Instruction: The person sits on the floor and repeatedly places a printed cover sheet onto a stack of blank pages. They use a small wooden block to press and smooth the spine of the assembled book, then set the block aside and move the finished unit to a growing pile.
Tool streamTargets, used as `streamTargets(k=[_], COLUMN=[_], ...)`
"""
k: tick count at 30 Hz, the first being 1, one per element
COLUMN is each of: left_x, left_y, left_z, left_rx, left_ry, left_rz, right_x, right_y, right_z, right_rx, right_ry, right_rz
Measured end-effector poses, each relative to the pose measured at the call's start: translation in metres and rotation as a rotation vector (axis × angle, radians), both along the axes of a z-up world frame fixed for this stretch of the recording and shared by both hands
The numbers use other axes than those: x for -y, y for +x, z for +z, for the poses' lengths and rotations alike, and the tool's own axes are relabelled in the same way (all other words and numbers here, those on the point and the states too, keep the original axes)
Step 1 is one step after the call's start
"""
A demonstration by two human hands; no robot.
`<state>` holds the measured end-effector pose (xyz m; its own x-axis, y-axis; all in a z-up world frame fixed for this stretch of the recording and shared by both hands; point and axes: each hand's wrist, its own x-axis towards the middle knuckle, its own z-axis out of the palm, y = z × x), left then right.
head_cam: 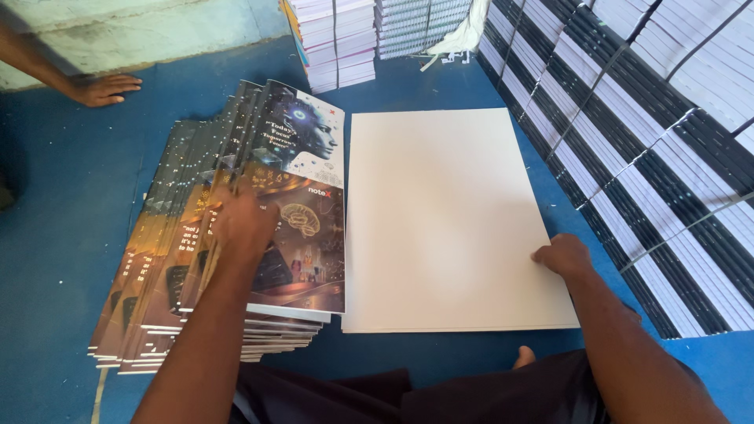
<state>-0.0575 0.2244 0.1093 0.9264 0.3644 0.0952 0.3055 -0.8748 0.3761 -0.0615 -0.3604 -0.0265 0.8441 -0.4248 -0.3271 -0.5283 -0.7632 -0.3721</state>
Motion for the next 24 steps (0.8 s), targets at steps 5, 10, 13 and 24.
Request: streamTargets(k=[5, 10, 13, 24], left_x=[0.001, 0.007, 0.018, 0.086], left_y=[-0.013, -0.011, -0.008, 0.016], left_z=[-0.005, -0.023, -0.032, -0.114], left_rx=[0.026, 0.17, 0.118, -0.131], left_ry=[0.154, 0.559, 0.476, -0.294], left_rz=[-0.028, -0.042, -0.089, -0.26], right_x=[-0.014, -0.022, -0.026, -0.039], right_y=[-0.004, -0.007, -0.008, -0.01], right_z=[0.015, 0.023, 0.026, 0.03], right_rx=[-0.052, -0.017, -0.042, -0.107], right_ry=[-0.009, -0.035, -0.057, -0.078], right_rz=[0.001, -0.012, -0.016, -0.03])
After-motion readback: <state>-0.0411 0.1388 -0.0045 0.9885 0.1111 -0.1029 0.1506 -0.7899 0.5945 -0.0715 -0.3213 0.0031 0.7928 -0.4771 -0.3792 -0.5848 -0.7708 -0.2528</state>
